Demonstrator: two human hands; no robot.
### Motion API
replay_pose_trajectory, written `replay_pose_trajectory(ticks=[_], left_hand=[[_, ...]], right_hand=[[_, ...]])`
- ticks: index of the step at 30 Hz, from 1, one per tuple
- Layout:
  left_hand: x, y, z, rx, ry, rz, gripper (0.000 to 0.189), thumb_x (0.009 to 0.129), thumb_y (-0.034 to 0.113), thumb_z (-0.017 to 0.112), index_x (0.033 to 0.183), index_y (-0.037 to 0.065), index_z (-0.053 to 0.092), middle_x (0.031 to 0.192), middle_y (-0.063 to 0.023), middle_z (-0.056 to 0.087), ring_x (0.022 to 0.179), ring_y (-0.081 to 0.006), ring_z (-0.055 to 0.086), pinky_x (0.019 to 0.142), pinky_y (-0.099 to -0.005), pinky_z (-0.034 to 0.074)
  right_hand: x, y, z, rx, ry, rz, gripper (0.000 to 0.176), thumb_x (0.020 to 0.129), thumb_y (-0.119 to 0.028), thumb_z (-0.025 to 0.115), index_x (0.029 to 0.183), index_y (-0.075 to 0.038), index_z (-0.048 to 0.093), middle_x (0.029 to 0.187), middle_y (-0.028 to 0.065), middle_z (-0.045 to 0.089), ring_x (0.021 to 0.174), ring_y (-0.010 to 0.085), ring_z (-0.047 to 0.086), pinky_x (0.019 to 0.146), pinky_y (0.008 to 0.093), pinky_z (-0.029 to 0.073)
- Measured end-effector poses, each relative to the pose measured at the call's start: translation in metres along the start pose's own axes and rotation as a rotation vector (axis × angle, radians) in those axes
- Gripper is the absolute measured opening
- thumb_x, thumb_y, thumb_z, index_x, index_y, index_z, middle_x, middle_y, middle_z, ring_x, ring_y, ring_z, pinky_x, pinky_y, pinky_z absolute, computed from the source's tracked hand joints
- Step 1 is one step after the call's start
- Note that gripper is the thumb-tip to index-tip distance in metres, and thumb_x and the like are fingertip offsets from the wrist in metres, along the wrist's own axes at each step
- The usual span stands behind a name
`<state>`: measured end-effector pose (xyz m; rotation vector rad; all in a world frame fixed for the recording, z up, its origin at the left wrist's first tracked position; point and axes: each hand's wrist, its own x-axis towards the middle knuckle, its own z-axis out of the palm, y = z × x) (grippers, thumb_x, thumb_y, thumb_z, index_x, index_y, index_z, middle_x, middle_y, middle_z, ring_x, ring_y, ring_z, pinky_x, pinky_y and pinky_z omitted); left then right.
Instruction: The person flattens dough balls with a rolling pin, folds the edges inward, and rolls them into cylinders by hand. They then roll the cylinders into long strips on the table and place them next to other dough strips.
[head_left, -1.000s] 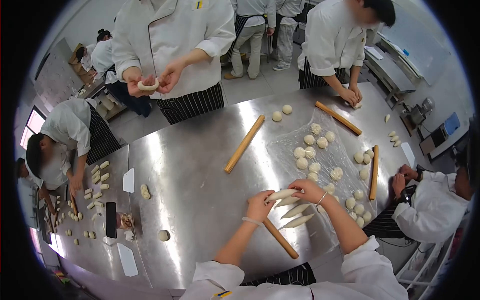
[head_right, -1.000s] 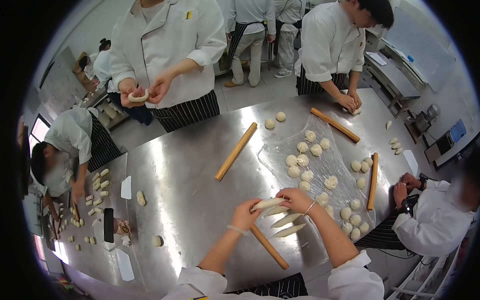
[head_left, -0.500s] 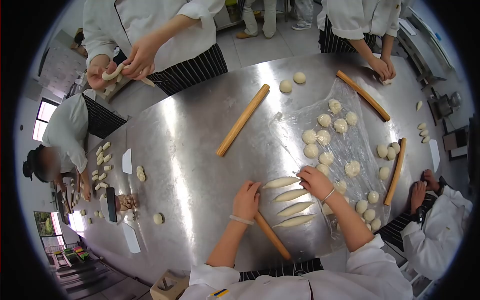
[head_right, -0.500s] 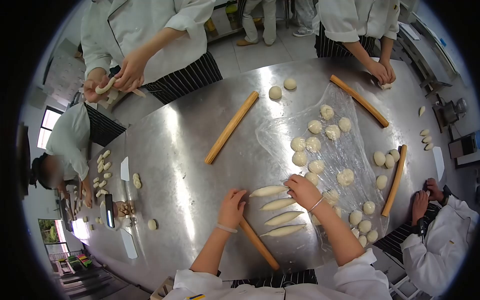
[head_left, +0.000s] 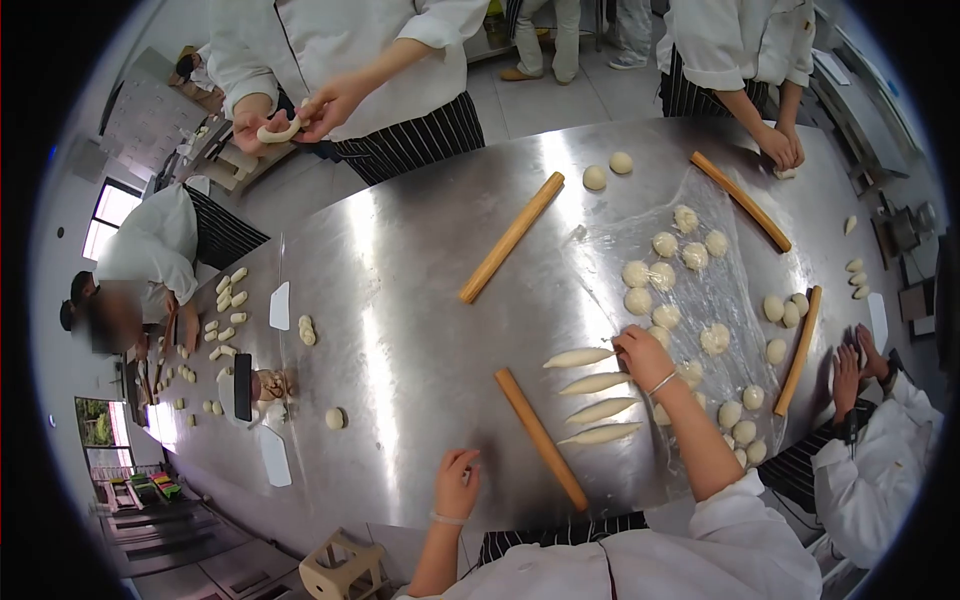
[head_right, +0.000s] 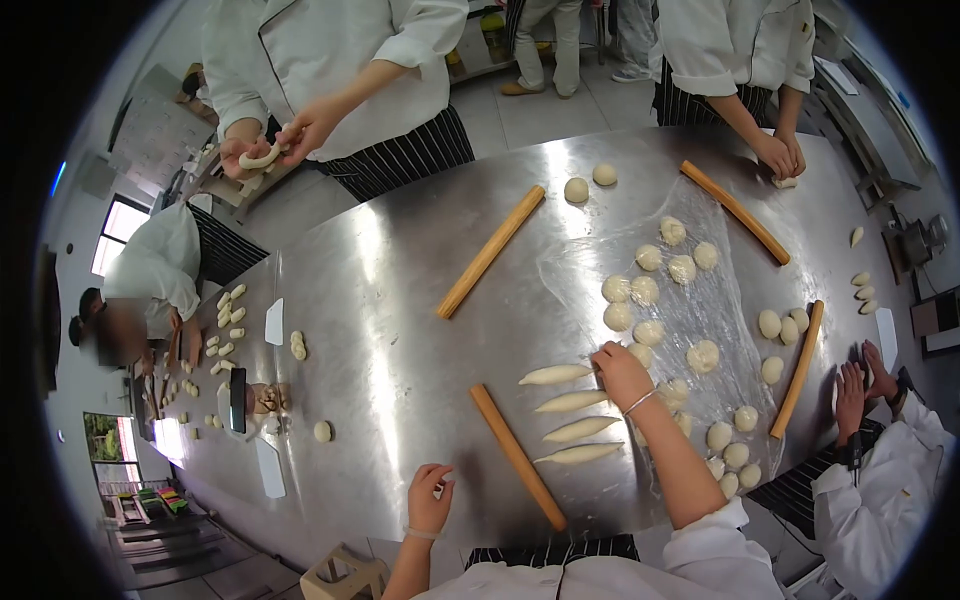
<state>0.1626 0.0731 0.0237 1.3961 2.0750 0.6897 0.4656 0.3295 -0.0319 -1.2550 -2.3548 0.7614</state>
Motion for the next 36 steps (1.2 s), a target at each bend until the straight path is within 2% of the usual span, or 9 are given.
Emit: replay_pose_trajectory(ticks=[12,18,21,24,27,30,33,36], left_hand=[[-0.061,-0.020,-0.032,-0.033,0.101,-0.141,0.027,0.078,-0.005,0.067,0.103,0.004,0.066,0.103,-0.0113,0.060,0.076,-0.0207,0.063,0.068,-0.0312,0.051],[-0.081,-0.031,-0.040,-0.044,0.144,-0.152,0.027,0.077,-0.005,0.067,0.103,0.004,0.067,0.103,-0.0115,0.060,0.075,-0.0206,0.063,0.067,-0.0308,0.051],[-0.088,-0.036,-0.047,-0.036,0.168,-0.127,0.026,0.078,-0.005,0.067,0.102,0.004,0.067,0.103,-0.0118,0.060,0.074,-0.0206,0.063,0.066,-0.0306,0.052],[-0.096,-0.046,-0.058,-0.028,0.186,-0.088,0.026,0.077,-0.006,0.067,0.101,0.004,0.067,0.101,-0.0105,0.061,0.072,-0.0185,0.062,0.064,-0.0284,0.053],[-0.103,-0.064,-0.069,-0.018,0.177,-0.033,0.025,0.078,-0.005,0.067,0.101,0.004,0.067,0.101,-0.0111,0.061,0.072,-0.0194,0.062,0.064,-0.0291,0.052],[-0.106,-0.084,-0.076,-0.040,0.157,0.003,0.023,0.079,-0.002,0.066,0.101,0.005,0.067,0.100,-0.0115,0.062,0.072,-0.0213,0.062,0.065,-0.0306,0.052],[-0.107,-0.095,-0.084,-0.034,0.121,0.046,0.021,0.080,-0.001,0.065,0.100,0.005,0.068,0.095,-0.0115,0.063,0.071,-0.0231,0.063,0.065,-0.0318,0.052],[-0.101,-0.105,-0.083,-0.024,0.091,0.069,0.018,0.081,0.001,0.064,0.099,0.005,0.068,0.090,-0.0121,0.064,0.072,-0.0250,0.063,0.066,-0.0332,0.052]], right_hand=[[0.001,0.005,0.010,-0.068,-0.009,0.040,0.006,0.076,-0.003,0.064,0.082,-0.004,0.066,0.086,0.0154,0.058,0.081,0.0344,0.060,0.075,0.0422,0.051],[0.005,0.010,0.019,-0.271,-0.094,0.090,0.009,0.077,-0.005,0.062,0.082,-0.001,0.068,0.090,0.0185,0.061,0.077,0.0342,0.062,0.074,0.0422,0.052],[0.008,0.010,0.031,-0.432,-0.016,0.200,0.007,0.077,-0.004,0.061,0.080,0.001,0.065,0.090,0.0198,0.061,0.077,0.0342,0.063,0.073,0.0436,0.053],[0.010,-0.009,0.023,-0.411,0.101,0.321,0.004,0.076,-0.003,0.061,0.077,0.000,0.060,0.093,0.0195,0.061,0.076,0.0349,0.064,0.070,0.0444,0.053],[-0.006,-0.031,-0.007,-0.262,0.359,0.203,0.007,0.077,-0.003,0.061,0.075,-0.001,0.055,0.086,0.0174,0.061,0.074,0.0358,0.064,0.069,0.0445,0.053],[-0.032,-0.034,-0.017,-0.179,0.452,0.415,0.006,0.078,-0.003,0.063,0.082,-0.001,0.059,0.079,0.0173,0.063,0.076,0.0368,0.065,0.070,0.0442,0.052],[-0.057,-0.024,-0.007,0.202,0.510,0.510,0.008,0.080,-0.006,0.065,0.087,-0.003,0.065,0.077,0.0188,0.066,0.076,0.0381,0.064,0.071,0.0454,0.051],[-0.058,-0.007,0.005,-0.175,0.477,0.292,0.008,0.081,-0.011,0.067,0.086,-0.006,0.070,0.083,0.0198,0.068,0.075,0.0382,0.064,0.070,0.0459,0.051]])
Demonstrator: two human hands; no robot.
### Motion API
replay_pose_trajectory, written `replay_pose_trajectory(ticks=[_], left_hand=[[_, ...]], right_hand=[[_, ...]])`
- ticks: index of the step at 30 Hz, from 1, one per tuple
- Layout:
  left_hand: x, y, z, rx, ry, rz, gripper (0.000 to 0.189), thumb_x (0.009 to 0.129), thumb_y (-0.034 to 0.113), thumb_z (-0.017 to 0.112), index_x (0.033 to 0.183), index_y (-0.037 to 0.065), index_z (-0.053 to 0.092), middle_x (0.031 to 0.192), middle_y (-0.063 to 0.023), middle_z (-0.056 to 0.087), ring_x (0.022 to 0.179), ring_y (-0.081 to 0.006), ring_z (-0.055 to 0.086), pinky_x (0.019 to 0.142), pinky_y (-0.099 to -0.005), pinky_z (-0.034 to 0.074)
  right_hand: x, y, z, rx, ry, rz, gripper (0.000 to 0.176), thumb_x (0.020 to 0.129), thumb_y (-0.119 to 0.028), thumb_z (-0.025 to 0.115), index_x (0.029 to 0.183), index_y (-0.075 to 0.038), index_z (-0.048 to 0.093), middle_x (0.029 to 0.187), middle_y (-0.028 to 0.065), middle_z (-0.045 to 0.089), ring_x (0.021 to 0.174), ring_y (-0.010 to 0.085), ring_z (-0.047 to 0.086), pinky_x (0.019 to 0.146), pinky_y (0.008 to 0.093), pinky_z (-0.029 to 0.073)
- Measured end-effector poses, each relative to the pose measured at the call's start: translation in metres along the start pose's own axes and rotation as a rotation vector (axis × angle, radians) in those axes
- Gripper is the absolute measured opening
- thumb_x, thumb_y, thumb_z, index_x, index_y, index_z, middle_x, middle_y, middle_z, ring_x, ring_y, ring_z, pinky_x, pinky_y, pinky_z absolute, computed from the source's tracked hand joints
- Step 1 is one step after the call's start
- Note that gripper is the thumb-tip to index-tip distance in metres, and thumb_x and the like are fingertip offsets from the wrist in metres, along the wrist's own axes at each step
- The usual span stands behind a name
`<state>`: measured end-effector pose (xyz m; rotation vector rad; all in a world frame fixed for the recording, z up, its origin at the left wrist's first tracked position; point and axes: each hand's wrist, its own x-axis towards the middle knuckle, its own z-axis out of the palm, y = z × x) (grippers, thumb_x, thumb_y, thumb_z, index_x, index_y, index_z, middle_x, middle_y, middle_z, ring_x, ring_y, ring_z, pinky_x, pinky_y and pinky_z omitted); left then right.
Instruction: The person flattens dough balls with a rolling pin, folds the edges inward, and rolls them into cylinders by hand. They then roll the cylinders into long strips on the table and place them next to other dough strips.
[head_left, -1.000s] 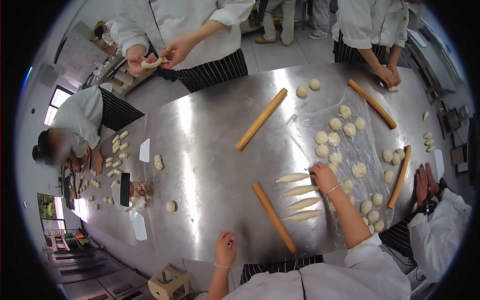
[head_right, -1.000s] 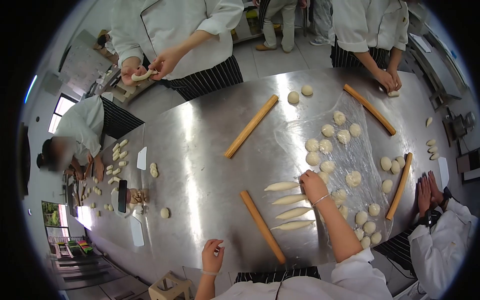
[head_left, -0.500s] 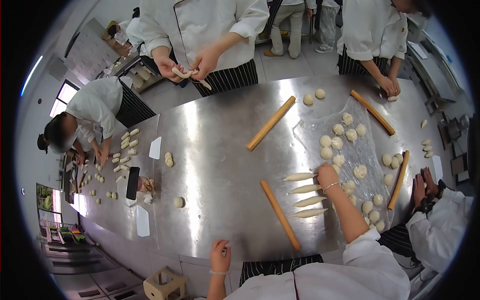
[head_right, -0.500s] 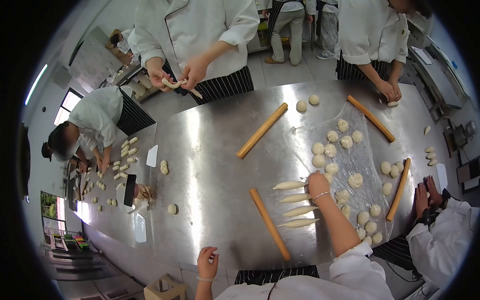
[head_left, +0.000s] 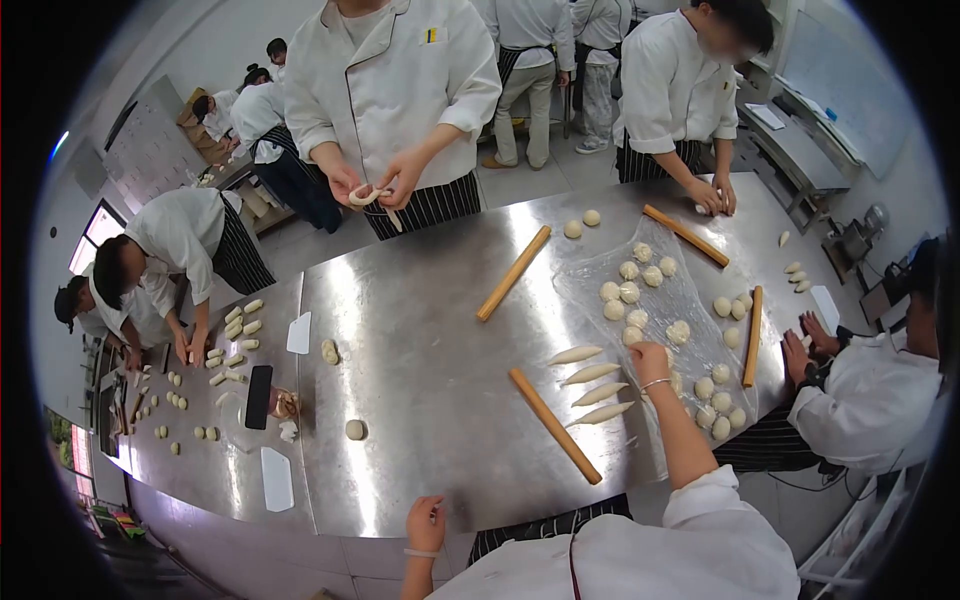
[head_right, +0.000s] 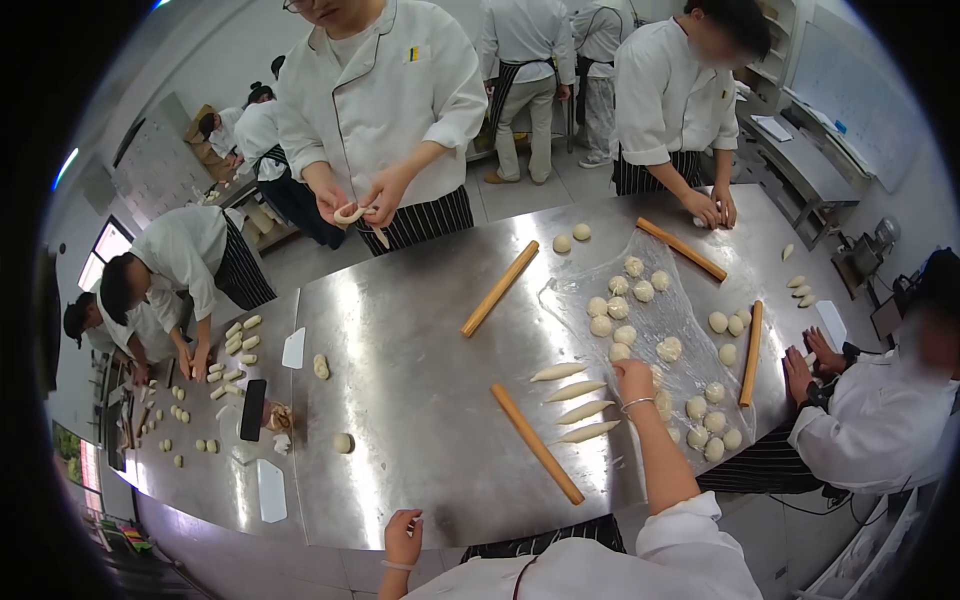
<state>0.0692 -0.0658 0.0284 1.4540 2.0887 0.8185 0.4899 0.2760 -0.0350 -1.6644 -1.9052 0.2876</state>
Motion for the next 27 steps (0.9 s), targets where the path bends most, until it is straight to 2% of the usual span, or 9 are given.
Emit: replay_pose_trajectory(ticks=[5,8,11,14,15,17,21,24,27], left_hand=[[0.020,0.019,0.026,-0.004,-0.077,0.047,0.016,0.083,0.004,0.063,0.099,0.004,0.067,0.089,-0.0125,0.065,0.075,-0.0257,0.064,0.067,-0.0336,0.052],[0.041,0.047,0.048,-0.028,-0.091,0.127,0.017,0.083,0.001,0.063,0.100,0.002,0.067,0.090,-0.0122,0.065,0.075,-0.0245,0.064,0.068,-0.0317,0.053],[0.062,0.079,0.068,-0.080,-0.132,0.113,0.019,0.084,0.002,0.062,0.102,0.003,0.067,0.092,-0.0124,0.065,0.078,-0.0253,0.064,0.069,-0.0322,0.052],[0.089,0.098,0.101,-0.104,-0.149,0.147,0.022,0.085,0.003,0.062,0.107,0.004,0.066,0.098,-0.0124,0.064,0.083,-0.0257,0.063,0.073,-0.0324,0.052],[0.103,0.106,0.113,-0.109,-0.128,0.188,0.025,0.085,0.003,0.062,0.109,0.004,0.065,0.102,-0.0124,0.064,0.085,-0.0258,0.063,0.075,-0.0323,0.052],[0.140,0.123,0.135,-0.114,-0.201,0.180,0.035,0.085,0.005,0.063,0.120,0.005,0.060,0.115,-0.0149,0.059,0.097,-0.0290,0.061,0.085,-0.0348,0.050],[0.225,0.154,0.191,0.050,-0.163,0.385,0.057,0.077,0.007,0.072,0.130,0.005,0.051,0.129,-0.0188,0.051,0.122,-0.0357,0.049,0.102,-0.0414,0.040],[0.263,0.149,0.232,0.093,-0.206,0.536,0.046,0.076,0.006,0.072,0.119,0.007,0.057,0.126,-0.0164,0.052,0.119,-0.0346,0.050,0.100,-0.0442,0.042],[0.274,0.146,0.232,0.003,-0.277,0.571,0.032,0.077,0.008,0.072,0.107,0.005,0.061,0.114,-0.0156,0.061,0.108,-0.0344,0.057,0.091,-0.0428,0.046]], right_hand=[[0.020,-0.038,-0.009,-0.200,-0.228,0.012,0.012,0.083,-0.018,0.066,0.079,-0.008,0.071,0.082,0.0152,0.068,0.077,0.0338,0.065,0.070,0.0436,0.052],[0.032,-0.010,0.020,-0.076,-0.317,-0.047,0.013,0.077,-0.018,0.071,0.089,-0.011,0.072,0.101,0.0127,0.067,0.091,0.0321,0.064,0.078,0.0414,0.051],[0.039,-0.010,0.028,0.021,-0.381,-0.272,0.033,0.071,-0.018,0.076,0.103,-0.015,0.069,0.124,0.0094,0.057,0.112,0.0308,0.054,0.090,0.0414,0.047],[0.046,-0.036,0.026,0.003,-0.548,-0.382,0.047,0.068,-0.016,0.079,0.112,-0.015,0.065,0.135,0.0071,0.049,0.124,0.0305,0.043,0.098,0.0435,0.041],[0.047,-0.039,0.027,0.021,-0.539,-0.419,0.043,0.069,-0.016,0.078,0.111,-0.014,0.066,0.136,0.0059,0.048,0.125,0.0286,0.042,0.098,0.0456,0.040],[0.051,-0.036,0.036,0.041,-0.544,-0.488,0.042,0.070,-0.015,0.077,0.110,-0.013,0.066,0.135,0.0053,0.049,0.124,0.0281,0.043,0.098,0.0439,0.041],[0.059,-0.032,0.044,0.140,-0.519,-0.613,0.036,0.073,-0.014,0.075,0.108,-0.012,0.067,0.120,0.0072,0.060,0.111,0.0279,0.055,0.092,0.0396,0.046],[0.070,-0.056,0.023,0.094,-0.761,-0.374,0.033,0.074,-0.014,0.074,0.106,-0.010,0.067,0.101,0.0100,0.066,0.093,0.0290,0.063,0.082,0.0378,0.051],[0.075,-0.072,0.006,0.215,-0.667,-0.475,0.032,0.076,-0.013,0.073,0.107,-0.007,0.066,0.092,0.0121,0.066,0.083,0.0313,0.064,0.075,0.0391,0.052]])
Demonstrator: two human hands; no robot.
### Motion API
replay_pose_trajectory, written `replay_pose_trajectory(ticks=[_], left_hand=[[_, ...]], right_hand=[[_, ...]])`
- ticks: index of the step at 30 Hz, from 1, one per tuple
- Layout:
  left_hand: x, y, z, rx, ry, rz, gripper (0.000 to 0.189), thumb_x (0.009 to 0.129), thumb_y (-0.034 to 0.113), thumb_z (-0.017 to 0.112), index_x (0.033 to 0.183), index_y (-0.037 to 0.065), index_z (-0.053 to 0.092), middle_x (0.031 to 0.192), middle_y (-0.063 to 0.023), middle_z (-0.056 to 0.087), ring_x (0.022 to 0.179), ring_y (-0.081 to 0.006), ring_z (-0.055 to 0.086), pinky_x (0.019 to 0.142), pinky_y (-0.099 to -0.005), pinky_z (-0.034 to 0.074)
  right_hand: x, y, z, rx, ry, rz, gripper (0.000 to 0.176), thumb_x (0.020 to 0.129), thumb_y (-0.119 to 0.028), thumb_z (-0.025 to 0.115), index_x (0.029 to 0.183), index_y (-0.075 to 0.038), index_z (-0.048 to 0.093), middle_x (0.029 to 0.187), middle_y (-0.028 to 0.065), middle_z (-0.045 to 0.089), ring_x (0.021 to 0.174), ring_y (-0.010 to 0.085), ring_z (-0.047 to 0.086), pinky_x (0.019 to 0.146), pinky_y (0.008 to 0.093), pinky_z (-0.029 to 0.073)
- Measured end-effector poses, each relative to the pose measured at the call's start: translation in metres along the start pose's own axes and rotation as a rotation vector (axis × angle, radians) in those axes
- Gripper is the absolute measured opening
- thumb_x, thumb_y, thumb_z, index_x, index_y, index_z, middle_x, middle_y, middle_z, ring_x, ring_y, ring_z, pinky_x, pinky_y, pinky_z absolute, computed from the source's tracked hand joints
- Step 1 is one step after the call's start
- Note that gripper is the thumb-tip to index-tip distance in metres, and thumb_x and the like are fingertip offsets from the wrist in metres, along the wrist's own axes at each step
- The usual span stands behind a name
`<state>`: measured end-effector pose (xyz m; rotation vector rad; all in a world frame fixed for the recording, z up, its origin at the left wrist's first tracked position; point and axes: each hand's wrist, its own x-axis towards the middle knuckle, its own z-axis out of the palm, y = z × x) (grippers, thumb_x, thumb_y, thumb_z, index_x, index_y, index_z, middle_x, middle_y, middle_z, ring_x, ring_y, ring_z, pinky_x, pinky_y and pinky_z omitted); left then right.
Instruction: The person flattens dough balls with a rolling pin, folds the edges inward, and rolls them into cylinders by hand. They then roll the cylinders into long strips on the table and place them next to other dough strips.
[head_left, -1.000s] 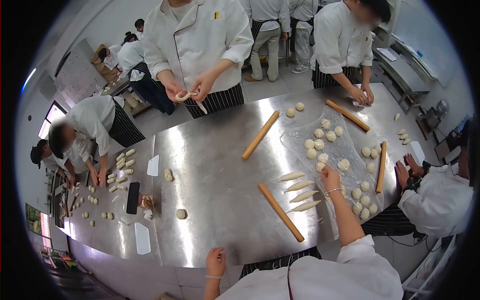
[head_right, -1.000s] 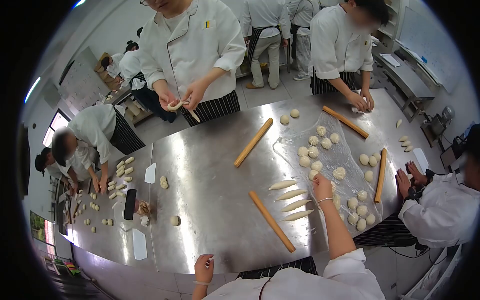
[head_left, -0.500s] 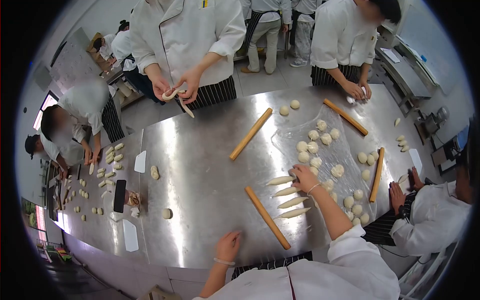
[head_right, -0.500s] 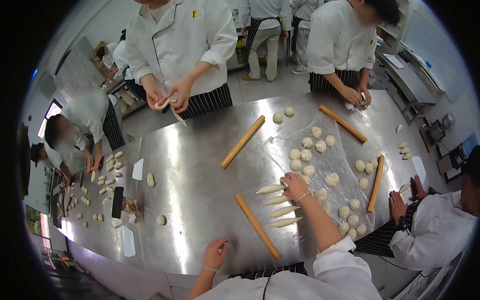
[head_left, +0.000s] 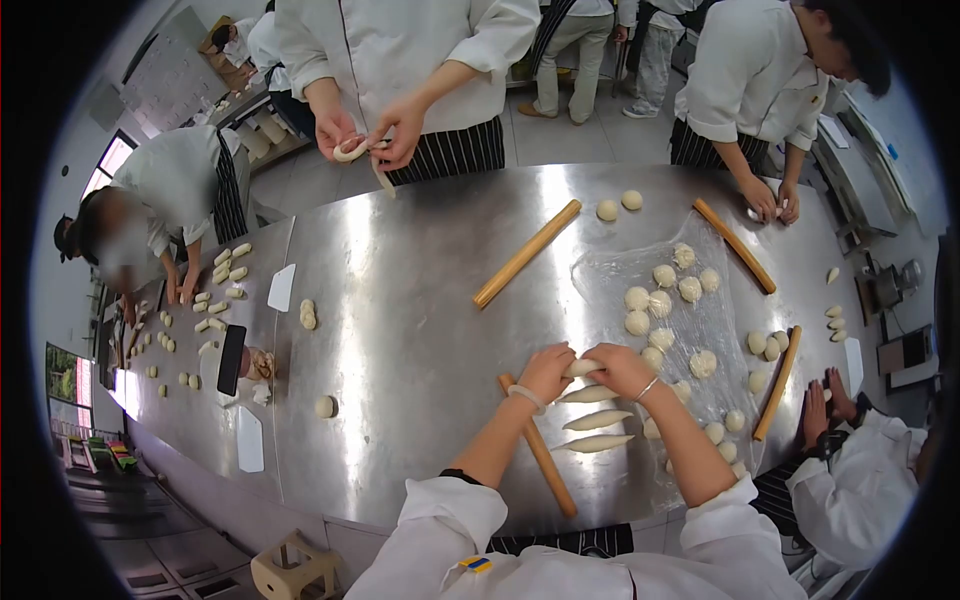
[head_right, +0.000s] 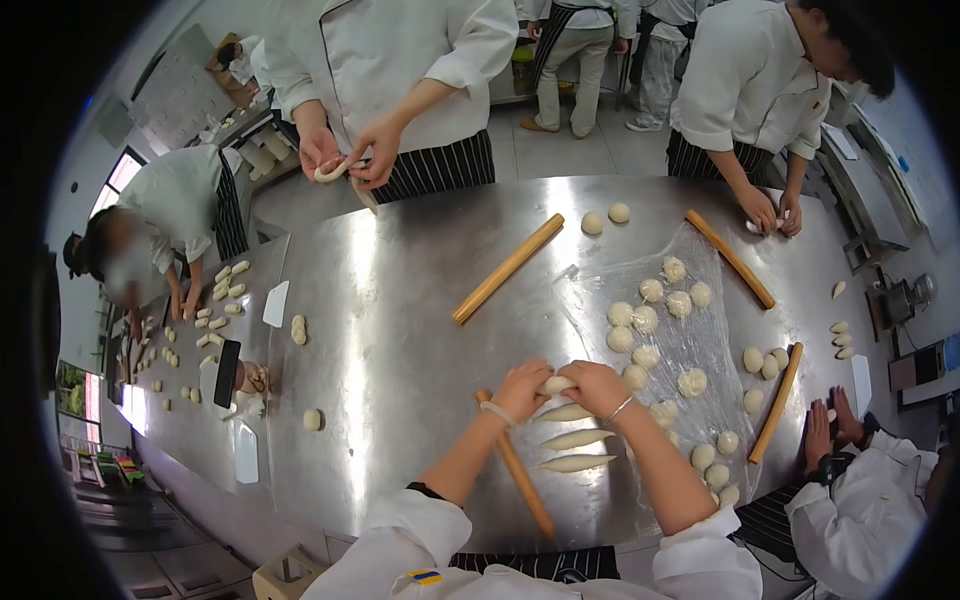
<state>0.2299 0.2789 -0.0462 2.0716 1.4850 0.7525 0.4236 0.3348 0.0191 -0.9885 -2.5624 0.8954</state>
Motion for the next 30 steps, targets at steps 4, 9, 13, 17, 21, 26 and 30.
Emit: replay_pose_trajectory(ticks=[4,9,13,17,21,26,30], left_hand=[[-0.039,0.027,-0.063,-0.272,-0.144,-0.116,0.033,0.081,0.012,0.071,0.111,0.005,0.059,0.095,-0.0184,0.065,0.085,-0.0372,0.062,0.075,-0.0414,0.049],[-0.165,0.023,-0.113,-0.217,-0.092,-0.279,0.034,0.083,0.013,0.068,0.115,0.007,0.057,0.096,-0.0175,0.065,0.088,-0.0374,0.062,0.076,-0.0423,0.049],[-0.262,-0.027,-0.134,-0.162,-0.164,-0.594,0.035,0.084,0.015,0.068,0.116,0.007,0.055,0.096,-0.0166,0.066,0.089,-0.0368,0.063,0.077,-0.0436,0.049],[-0.297,-0.077,-0.163,-0.048,-0.282,-0.485,0.033,0.086,0.020,0.066,0.114,0.009,0.053,0.096,-0.0149,0.067,0.088,-0.0367,0.064,0.075,-0.0451,0.050],[-0.305,-0.092,-0.174,0.110,-0.312,-0.404,0.034,0.084,0.022,0.068,0.112,0.008,0.054,0.093,-0.0142,0.066,0.085,-0.0336,0.065,0.071,-0.0440,0.049],[-0.315,-0.095,-0.196,0.293,-0.301,-0.428,0.036,0.081,0.020,0.070,0.112,0.009,0.055,0.097,-0.0100,0.065,0.089,-0.0287,0.064,0.076,-0.0423,0.048],[-0.346,-0.084,-0.186,0.306,-0.056,-0.310,0.052,0.080,0.017,0.070,0.126,0.005,0.050,0.117,-0.0143,0.058,0.108,-0.0309,0.056,0.090,-0.0439,0.045]], right_hand=[[-0.004,-0.055,-0.013,0.175,-0.075,0.110,0.036,0.077,-0.007,0.072,0.112,-0.005,0.063,0.096,0.0121,0.066,0.084,0.0292,0.065,0.075,0.0369,0.053],[-0.017,-0.125,0.088,0.428,-0.058,-0.041,0.041,0.078,-0.001,0.072,0.117,-0.004,0.062,0.107,0.0110,0.060,0.086,0.0238,0.063,0.072,0.0323,0.053],[-0.007,-0.180,0.192,0.530,-0.082,0.000,0.038,0.080,-0.005,0.072,0.116,-0.006,0.062,0.105,0.0093,0.059,0.086,0.0247,0.062,0.072,0.0323,0.052],[0.011,-0.214,0.249,0.419,-0.031,0.030,0.036,0.080,-0.009,0.072,0.115,-0.006,0.063,0.105,0.0094,0.060,0.086,0.0266,0.063,0.074,0.0342,0.052],[0.014,-0.236,0.254,0.311,0.018,0.151,0.037,0.079,-0.007,0.073,0.115,-0.006,0.062,0.109,0.0089,0.058,0.085,0.0261,0.063,0.075,0.0343,0.053],[-0.008,-0.229,0.245,0.194,0.124,0.325,0.046,0.075,-0.005,0.074,0.118,-0.003,0.059,0.118,0.0124,0.054,0.102,0.0318,0.059,0.087,0.0379,0.050],[-0.028,-0.243,0.244,-0.028,0.221,0.229,0.066,0.075,-0.017,0.075,0.133,0.000,0.048,0.135,0.0160,0.049,0.125,0.0342,0.046,0.103,0.0427,0.037]])
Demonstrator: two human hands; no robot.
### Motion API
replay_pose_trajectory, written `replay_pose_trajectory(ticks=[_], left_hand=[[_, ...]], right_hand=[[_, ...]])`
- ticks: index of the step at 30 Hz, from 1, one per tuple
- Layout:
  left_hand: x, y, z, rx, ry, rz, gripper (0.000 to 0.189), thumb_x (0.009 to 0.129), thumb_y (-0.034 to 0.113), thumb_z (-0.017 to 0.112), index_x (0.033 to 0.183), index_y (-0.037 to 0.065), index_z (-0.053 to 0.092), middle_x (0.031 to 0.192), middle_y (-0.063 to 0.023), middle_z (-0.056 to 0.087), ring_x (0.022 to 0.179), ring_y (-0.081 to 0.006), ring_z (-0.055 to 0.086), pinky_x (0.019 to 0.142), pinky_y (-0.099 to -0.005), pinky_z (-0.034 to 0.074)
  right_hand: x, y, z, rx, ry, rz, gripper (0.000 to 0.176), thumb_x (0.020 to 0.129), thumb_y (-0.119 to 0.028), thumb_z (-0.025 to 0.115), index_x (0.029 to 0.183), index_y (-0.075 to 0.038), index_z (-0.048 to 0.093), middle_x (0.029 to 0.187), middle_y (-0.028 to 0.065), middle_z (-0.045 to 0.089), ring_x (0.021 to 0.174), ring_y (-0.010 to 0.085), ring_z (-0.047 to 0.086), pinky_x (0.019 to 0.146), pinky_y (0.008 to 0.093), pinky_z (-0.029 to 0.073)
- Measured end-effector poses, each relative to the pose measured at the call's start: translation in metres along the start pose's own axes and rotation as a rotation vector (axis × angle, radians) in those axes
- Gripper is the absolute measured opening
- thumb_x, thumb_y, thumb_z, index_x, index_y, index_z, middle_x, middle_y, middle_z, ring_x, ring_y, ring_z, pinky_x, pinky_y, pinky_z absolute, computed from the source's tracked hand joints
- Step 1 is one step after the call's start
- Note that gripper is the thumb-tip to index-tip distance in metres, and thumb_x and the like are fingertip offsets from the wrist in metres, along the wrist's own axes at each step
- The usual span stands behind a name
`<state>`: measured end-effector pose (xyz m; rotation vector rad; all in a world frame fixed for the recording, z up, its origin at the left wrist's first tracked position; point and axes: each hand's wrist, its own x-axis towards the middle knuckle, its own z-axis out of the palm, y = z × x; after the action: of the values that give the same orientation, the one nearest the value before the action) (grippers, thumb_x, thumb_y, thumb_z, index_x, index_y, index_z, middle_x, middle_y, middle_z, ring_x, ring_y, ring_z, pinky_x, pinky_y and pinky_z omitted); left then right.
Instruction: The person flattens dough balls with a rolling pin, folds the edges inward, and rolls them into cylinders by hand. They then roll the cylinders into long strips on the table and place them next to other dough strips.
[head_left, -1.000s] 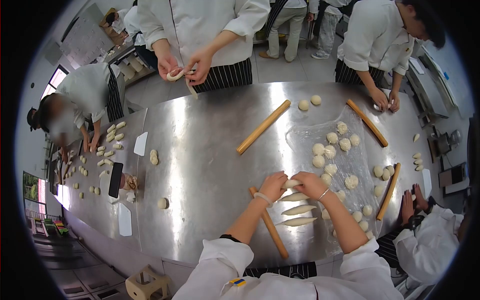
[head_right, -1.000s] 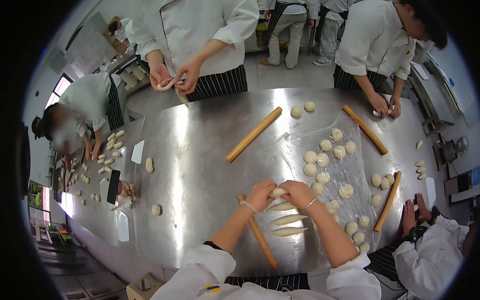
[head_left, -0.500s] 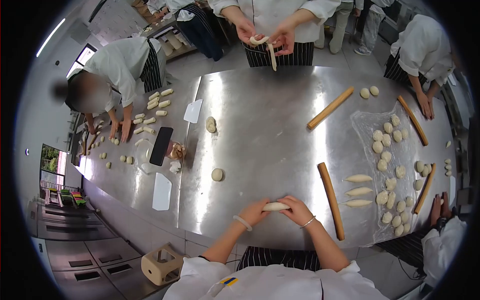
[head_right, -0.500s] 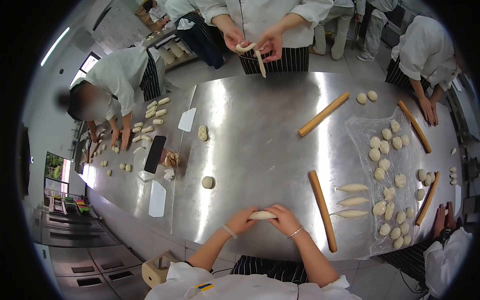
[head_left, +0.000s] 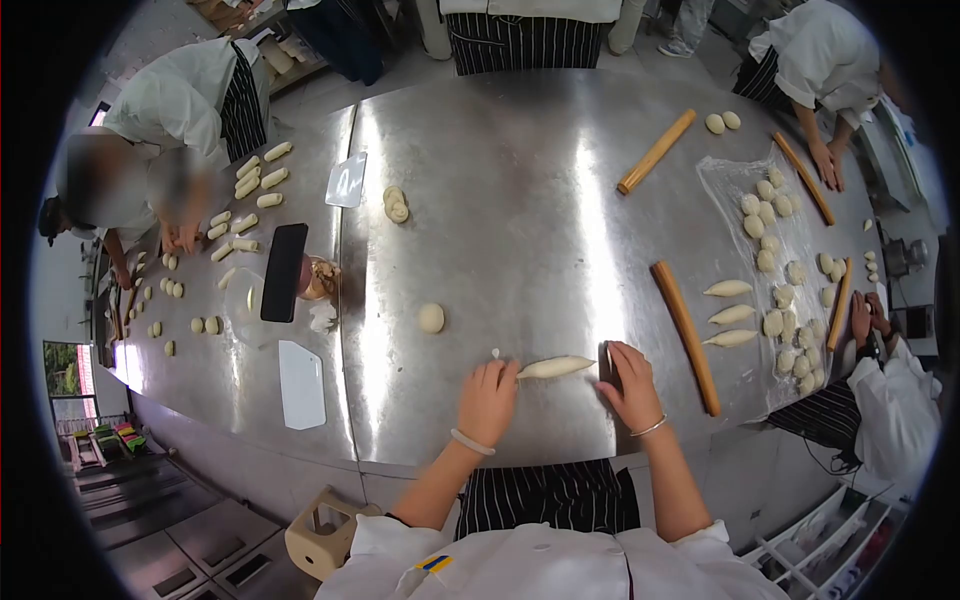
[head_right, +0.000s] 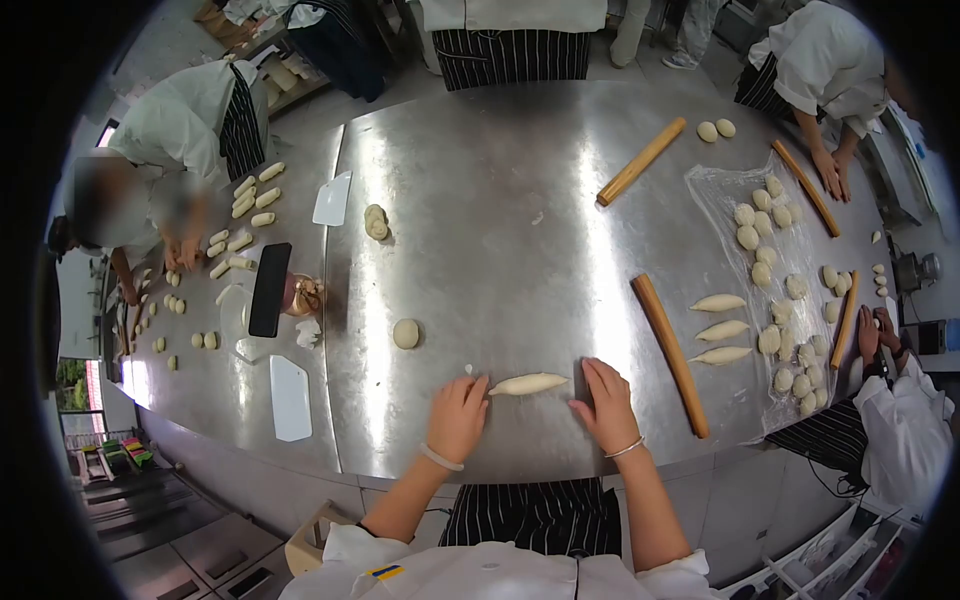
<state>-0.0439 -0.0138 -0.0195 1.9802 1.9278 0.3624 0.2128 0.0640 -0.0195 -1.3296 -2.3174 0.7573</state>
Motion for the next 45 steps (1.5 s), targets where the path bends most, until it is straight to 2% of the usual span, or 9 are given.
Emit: replay_pose_trajectory(ticks=[4,7,12,16,28,32,35,41,45], left_hand=[[0.007,0.015,0.024,-0.110,0.171,0.066,0.073,0.080,0.019,0.070,0.140,-0.005,0.036,0.141,-0.0230,0.042,0.134,-0.0375,0.038,0.107,-0.0474,0.035],[0.010,0.021,0.038,-0.119,0.084,0.067,0.080,0.082,0.028,0.069,0.141,-0.010,0.031,0.148,-0.0253,0.033,0.141,-0.0379,0.028,0.115,-0.0511,0.022],[-0.010,0.024,0.052,-0.020,0.065,-0.008,0.091,0.081,0.044,0.067,0.143,-0.010,0.029,0.150,-0.0255,0.031,0.142,-0.0389,0.025,0.115,-0.0565,0.016],[0.028,0.018,0.046,0.037,0.103,-0.071,0.101,0.077,0.053,0.068,0.144,-0.010,0.027,0.151,-0.0260,0.030,0.144,-0.0387,0.022,0.114,-0.0584,0.012],[0.010,0.013,0.042,0.077,0.053,-0.126,0.113,0.071,0.062,0.069,0.146,-0.010,0.023,0.153,-0.0274,0.024,0.144,-0.0412,0.018,0.113,-0.0607,0.010],[-0.002,0.009,0.046,-0.006,0.102,-0.139,0.113,0.071,0.060,0.070,0.146,-0.009,0.022,0.153,-0.0285,0.022,0.144,-0.0416,0.017,0.114,-0.0588,0.010],[-0.005,0.000,0.048,-0.053,0.128,-0.074,0.111,0.071,0.058,0.072,0.145,-0.009,0.024,0.153,-0.0281,0.023,0.144,-0.0414,0.018,0.115,-0.0572,0.011],[0.008,0.009,0.040,0.021,0.020,-0.027,0.097,0.076,0.052,0.069,0.143,-0.008,0.032,0.152,-0.0228,0.028,0.144,-0.0385,0.022,0.114,-0.0566,0.015],[-0.019,0.014,0.043,0.062,0.021,-0.064,0.093,0.079,0.051,0.067,0.142,-0.008,0.033,0.152,-0.0220,0.031,0.143,-0.0382,0.024,0.113,-0.0568,0.016]], right_hand=[[0.004,-0.015,0.029,-0.144,-0.023,-0.057,0.084,0.079,-0.036,0.070,0.143,0.004,0.034,0.149,0.0190,0.035,0.141,0.0335,0.030,0.112,0.0481,0.024],[0.004,-0.018,0.046,-0.263,-0.075,-0.031,0.090,0.079,-0.045,0.067,0.144,0.006,0.030,0.153,0.0198,0.029,0.144,0.0327,0.025,0.114,0.0527,0.017],[-0.026,-0.035,0.059,-0.355,-0.046,0.111,0.092,0.080,-0.055,0.061,0.142,0.008,0.032,0.153,0.0213,0.029,0.144,0.0337,0.023,0.114,0.0561,0.014],[0.027,-0.021,0.056,-0.465,-0.025,0.069,0.097,0.078,-0.061,0.058,0.142,0.007,0.034,0.154,0.0229,0.025,0.145,0.0353,0.019,0.114,0.0589,0.011],[0.010,-0.019,0.050,-0.410,-0.109,0.121,0.107,0.074,-0.066,0.062,0.143,0.009,0.029,0.154,0.0258,0.022,0.145,0.0377,0.018,0.115,0.0564,0.009],[-0.006,-0.014,0.052,-0.242,0.053,0.159,0.115,0.069,-0.063,0.068,0.145,0.010,0.023,0.153,0.0293,0.020,0.144,0.0396,0.019,0.115,0.0549,0.010],[-0.013,-0.007,0.045,-0.139,0.046,0.098,0.114,0.069,-0.062,0.069,0.145,0.009,0.023,0.153,0.0288,0.021,0.144,0.0397,0.020,0.115,0.0550,0.011],[0.016,-0.016,0.049,-0.388,-0.109,0.014,0.100,0.076,-0.057,0.065,0.144,0.007,0.030,0.154,0.0226,0.027,0.145,0.0353,0.022,0.114,0.0557,0.013],[-0.037,-0.027,0.061,-0.377,-0.071,0.105,0.094,0.079,-0.060,0.059,0.142,0.006,0.035,0.152,0.0214,0.031,0.144,0.0344,0.023,0.114,0.0574,0.013]])
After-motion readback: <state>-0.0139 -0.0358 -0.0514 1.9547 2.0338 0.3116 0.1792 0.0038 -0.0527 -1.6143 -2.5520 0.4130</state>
